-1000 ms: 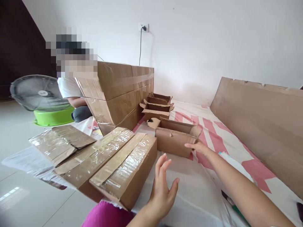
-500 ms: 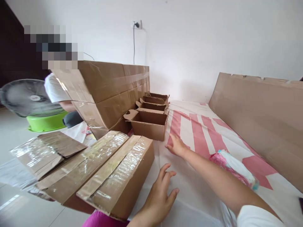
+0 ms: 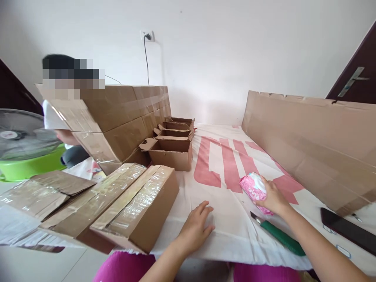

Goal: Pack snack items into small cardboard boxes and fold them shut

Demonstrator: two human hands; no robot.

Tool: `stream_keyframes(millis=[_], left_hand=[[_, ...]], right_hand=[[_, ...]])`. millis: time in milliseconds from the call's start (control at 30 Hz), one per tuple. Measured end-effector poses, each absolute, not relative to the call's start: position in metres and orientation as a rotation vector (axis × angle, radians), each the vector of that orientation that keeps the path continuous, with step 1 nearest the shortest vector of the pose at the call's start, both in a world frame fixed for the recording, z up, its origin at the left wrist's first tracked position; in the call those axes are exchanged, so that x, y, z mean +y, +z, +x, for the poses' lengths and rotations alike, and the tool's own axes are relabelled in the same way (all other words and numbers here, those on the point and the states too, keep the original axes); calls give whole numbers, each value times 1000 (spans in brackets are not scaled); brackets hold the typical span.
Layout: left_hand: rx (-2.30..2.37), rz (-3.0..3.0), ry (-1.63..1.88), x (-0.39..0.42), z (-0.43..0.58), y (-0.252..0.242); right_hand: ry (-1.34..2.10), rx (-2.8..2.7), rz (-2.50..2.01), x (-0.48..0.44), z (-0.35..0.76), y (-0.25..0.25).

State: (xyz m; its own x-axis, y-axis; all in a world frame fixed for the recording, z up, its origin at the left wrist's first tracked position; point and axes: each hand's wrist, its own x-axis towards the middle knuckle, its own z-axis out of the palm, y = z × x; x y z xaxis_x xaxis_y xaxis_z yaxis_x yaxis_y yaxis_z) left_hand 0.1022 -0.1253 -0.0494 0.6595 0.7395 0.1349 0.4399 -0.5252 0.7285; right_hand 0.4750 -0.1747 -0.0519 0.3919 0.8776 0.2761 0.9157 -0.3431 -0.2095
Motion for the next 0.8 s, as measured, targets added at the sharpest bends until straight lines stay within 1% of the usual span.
stream_keyframes(millis=[167,233,300,367,500,567,667,800], left_hand=[[888,1901,764,-114,126,-45],[895,1620,839,-100,147,-36],[881,1218,880,-77,174,-26],[863,1117,868,-48,201,-14],[873,1008,954,13,242,12],[928,956,1014,31,252,21],[1019,914,1090,23,248,20],[1045,986,1136,-52,217,-10]], right_hand=[[-65,-1573,-2107,-165,455,-39],[-23,-1607,-1995,-152,438,-32],[5,-1682,-1851,-129,419,-21],[15,-1756,-1728,-97,404,-6],[25,-1734,-1773,-24,400,30],[36,-1688,-1826,1,405,40],[77,-1671,-1848,13,406,32],[203,-1815,-1715,-12,389,-5]])
